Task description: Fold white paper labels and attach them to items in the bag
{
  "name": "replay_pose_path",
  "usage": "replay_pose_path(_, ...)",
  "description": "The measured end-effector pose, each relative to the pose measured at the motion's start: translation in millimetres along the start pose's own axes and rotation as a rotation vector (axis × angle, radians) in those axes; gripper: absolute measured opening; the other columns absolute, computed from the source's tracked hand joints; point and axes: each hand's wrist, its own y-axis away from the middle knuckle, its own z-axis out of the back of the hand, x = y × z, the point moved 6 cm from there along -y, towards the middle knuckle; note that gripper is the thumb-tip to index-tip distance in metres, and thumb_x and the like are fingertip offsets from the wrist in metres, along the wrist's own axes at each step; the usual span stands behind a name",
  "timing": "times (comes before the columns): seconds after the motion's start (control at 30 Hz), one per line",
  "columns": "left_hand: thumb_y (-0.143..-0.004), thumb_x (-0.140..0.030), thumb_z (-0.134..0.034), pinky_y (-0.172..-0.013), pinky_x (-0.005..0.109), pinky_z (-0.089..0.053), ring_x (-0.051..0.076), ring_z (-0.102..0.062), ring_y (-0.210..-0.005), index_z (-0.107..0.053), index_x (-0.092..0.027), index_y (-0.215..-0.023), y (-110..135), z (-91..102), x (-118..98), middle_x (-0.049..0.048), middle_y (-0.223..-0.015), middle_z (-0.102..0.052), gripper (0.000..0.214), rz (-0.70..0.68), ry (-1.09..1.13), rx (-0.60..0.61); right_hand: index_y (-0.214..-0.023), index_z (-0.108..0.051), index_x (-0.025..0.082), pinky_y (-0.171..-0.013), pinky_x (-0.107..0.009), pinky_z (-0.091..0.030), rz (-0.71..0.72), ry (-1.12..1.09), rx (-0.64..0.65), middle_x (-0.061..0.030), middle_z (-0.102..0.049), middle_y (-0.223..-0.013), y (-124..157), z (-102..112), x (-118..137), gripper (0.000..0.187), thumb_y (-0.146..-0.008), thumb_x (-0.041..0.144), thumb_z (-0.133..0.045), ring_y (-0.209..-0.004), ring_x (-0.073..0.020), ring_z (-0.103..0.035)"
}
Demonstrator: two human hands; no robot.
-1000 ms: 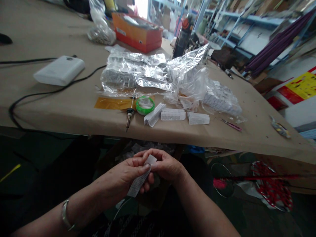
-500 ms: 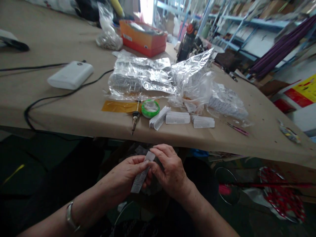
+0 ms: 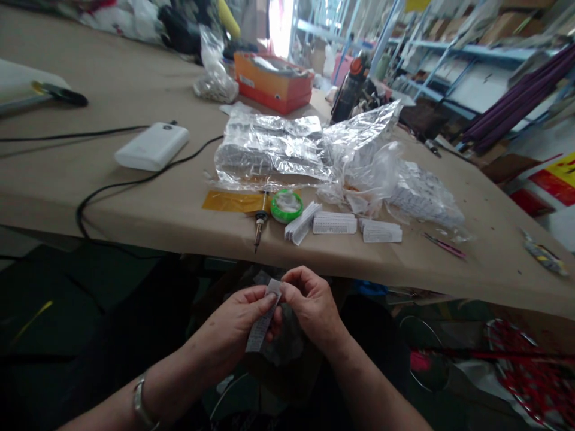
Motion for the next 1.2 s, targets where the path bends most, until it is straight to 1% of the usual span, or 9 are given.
replay_pose_path(0.13,-0.081,-0.030,-0.058,-0.049,0.019,-0.038,0.007,-0.049,-0.050,-0.059,-0.012,-0.075,2,5.2,-6,0.0004,-0.060,-0.057,0.019,-0.047,-0.018,-0.058,-0.071,-0.059,0.016,-0.056,-0.020,-0.042,-0.087,-0.060,0.012,0.0028,-0.058,-0.064,-9,-10,0,0.017,-0.074,0.032,-0.064,-0.057,-0.0091,-0.051)
replay_pose_path(0.23,-0.080,-0.031,-0.058,-0.049,0.019,-0.037,0.007,-0.048,-0.050,-0.060,-0.013,-0.076,3,7.4,-10,-0.0001,-0.060,-0.057,0.019,-0.080,-0.021,-0.074,-0.069,-0.059,0.016,-0.052,-0.020,-0.040,-0.118,-0.078,0.021,0.0033,-0.057,-0.059,-13,-16,1,0.017,-0.073,0.031,-0.064,-0.052,-0.0081,-0.048)
replay_pose_path(0.33,-0.081,-0.033,-0.058,-0.050,0.019,-0.037,0.008,-0.047,-0.051,-0.061,-0.013,-0.072,3,12.4,-16,-0.0009,-0.058,-0.057,0.022,-0.149,-0.053,-0.098,-0.070,-0.059,0.016,-0.049,-0.020,-0.040,-0.125,-0.090,0.039,0.0040,-0.057,-0.057,-18,-22,3,0.015,-0.074,0.030,-0.063,-0.048,-0.0076,-0.048)
replay_pose_path(0.43,-0.079,-0.032,-0.059,-0.056,0.020,-0.040,0.010,-0.052,-0.060,-0.065,-0.014,-0.075,3,22.6,-27,0.0004,-0.066,-0.061,0.019,-0.272,-0.165,-0.164,-0.070,-0.059,0.017,-0.054,-0.021,-0.043,-0.076,-0.090,0.064,0.0026,-0.060,-0.062,-24,-28,9,0.012,-0.075,0.028,-0.062,-0.054,-0.0093,-0.053)
replay_pose_path(0.53,-0.080,-0.028,-0.059,-0.065,0.022,-0.044,0.015,-0.058,-0.073,-0.068,-0.016,-0.082,5,32.5,-42,0.0023,-0.076,-0.067,0.016,-0.417,-0.354,-0.246,-0.072,-0.060,0.016,-0.061,-0.022,-0.044,0.002,-0.005,0.059,0.0001,-0.063,-0.071,-31,-31,15,0.010,-0.076,0.025,-0.060,-0.064,-0.0109,-0.055)
replay_pose_path(0.67,-0.081,-0.026,-0.057,-0.066,0.022,-0.046,0.015,-0.061,-0.072,-0.069,-0.017,-0.084,7,39.1,-60,0.0018,-0.077,-0.070,0.015,-0.532,-0.520,-0.333,-0.074,-0.061,0.016,-0.060,-0.023,-0.044,0.053,0.111,0.024,-0.0013,-0.064,-0.073,-38,-33,21,0.012,-0.077,0.026,-0.058,-0.063,-0.0112,-0.054)
replay_pose_path(0.9,-0.082,-0.024,-0.055,-0.063,0.022,-0.045,0.014,-0.061,-0.067,-0.068,-0.016,-0.080,6,37.7,-78,0.0014,-0.073,-0.069,0.015,-0.629,-0.705,-0.405,-0.072,-0.061,0.016,-0.063,-0.023,-0.045,0.148,0.229,-0.033,-0.0011,-0.063,-0.072,-44,-33,33,0.013,-0.077,0.026,-0.057,-0.065,-0.0124,-0.056)
replay_pose_path(1.03,-0.082,-0.024,-0.054,-0.062,0.021,-0.045,0.014,-0.061,-0.066,-0.067,-0.016,-0.079,5,37.0,-79,0.0016,-0.071,-0.068,0.016,-0.635,-0.719,-0.408,-0.073,-0.061,0.016,-0.062,-0.022,-0.044,0.200,0.280,-0.055,-0.0004,-0.063,-0.071,-44,-33,35,0.012,-0.078,0.026,-0.057,-0.065,-0.0124,-0.056)
replay_pose_path(1.2,-0.082,-0.024,-0.054,-0.062,0.020,-0.045,0.013,-0.060,-0.065,-0.067,-0.016,-0.078,3,37.7,-81,0.0006,-0.071,-0.068,0.016,-0.668,-0.720,-0.413,-0.074,-0.061,0.016,-0.059,-0.021,-0.043,0.218,0.315,-0.073,0.0008,-0.061,-0.068,-46,-32,32,0.011,-0.078,0.025,-0.056,-0.061,-0.0113,-0.053)
